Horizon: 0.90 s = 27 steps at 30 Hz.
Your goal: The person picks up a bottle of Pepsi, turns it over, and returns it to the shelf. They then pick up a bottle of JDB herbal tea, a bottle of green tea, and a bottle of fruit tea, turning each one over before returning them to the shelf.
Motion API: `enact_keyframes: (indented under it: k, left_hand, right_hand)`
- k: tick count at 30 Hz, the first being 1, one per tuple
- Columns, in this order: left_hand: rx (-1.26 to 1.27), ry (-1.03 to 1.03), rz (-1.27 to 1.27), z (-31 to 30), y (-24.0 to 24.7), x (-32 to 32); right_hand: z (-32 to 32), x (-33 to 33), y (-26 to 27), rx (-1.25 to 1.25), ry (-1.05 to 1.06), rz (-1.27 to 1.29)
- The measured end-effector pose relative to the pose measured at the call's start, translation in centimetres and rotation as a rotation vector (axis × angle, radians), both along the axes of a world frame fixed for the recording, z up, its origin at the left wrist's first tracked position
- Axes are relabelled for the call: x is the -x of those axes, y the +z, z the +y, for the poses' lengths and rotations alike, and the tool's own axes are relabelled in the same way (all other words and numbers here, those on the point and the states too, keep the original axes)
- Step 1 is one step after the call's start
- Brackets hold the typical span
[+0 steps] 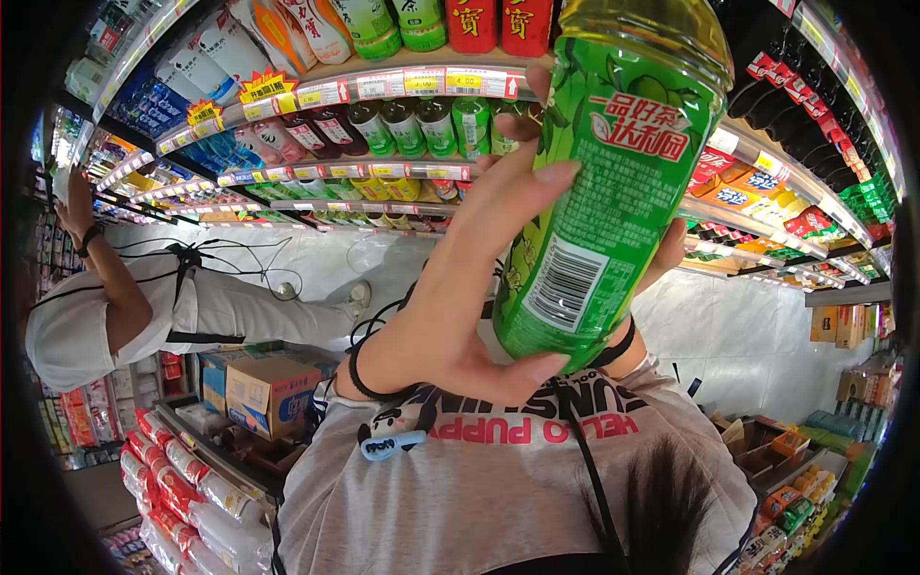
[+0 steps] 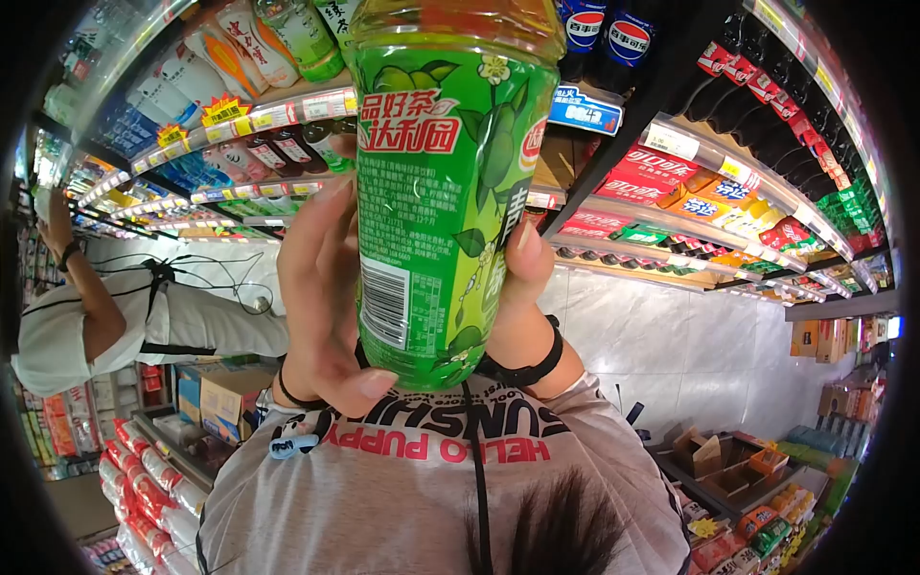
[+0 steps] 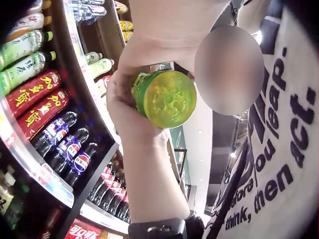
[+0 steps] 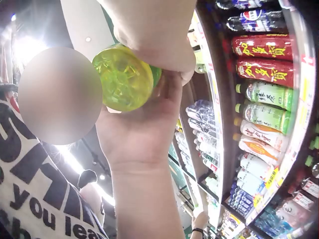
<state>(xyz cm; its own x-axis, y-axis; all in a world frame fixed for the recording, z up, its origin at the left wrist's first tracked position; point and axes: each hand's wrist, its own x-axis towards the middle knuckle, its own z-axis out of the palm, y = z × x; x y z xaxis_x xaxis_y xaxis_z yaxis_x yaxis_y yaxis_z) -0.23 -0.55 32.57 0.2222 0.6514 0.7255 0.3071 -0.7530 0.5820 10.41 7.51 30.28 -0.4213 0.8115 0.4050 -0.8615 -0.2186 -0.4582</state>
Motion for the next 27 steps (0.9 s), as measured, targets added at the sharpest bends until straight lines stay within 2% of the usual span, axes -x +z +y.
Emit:
enact_keyframes:
  k: [4,16,19,21,22,25,26,27]
  left_hand:
    - [0.185,0.050,-0.088,-0.4,0.8,-0.8]
    - [0.109,0.252,-0.128,-0.8,0.4,0.1]
    - [0.173,0.278,-0.157,-1.1,0.2,0.5]
    - [0.153,0.246,-0.192,-1.2,-0.2,0.9]
    - [0.139,0.233,-0.204,-1.3,-0.3,1.3]
    - [0.275,0.127,-0.246,-2.2,0.2,2.4]
    - [0.284,0.061,-0.249,-2.4,0.2,3.1]
    - [0.358,-0.027,-0.346,-2.7,0.2,3.5]
  right_hand:
    - [-1.1,-0.1,-0.2,-0.007,-0.045,-0.047]
    - [-1.6,1.2,0.7,-0.107,-0.212,-0.299]
    - [-1.2,1.5,0.8,-0.171,-0.281,-0.412]
    - [-0.8,1.4,0.5,-0.201,-0.295,-0.432]
    - [-1.0,1.4,0.8,-0.163,-0.226,-0.321]
    - [-0.4,1.5,-0.2,-0.119,-0.240,-0.380]
    - [-0.3,1.0,0.2,-0.004,-0.201,-0.518]
    - [0.0,1.1,0.1,-0.031,-0.164,-0.427]
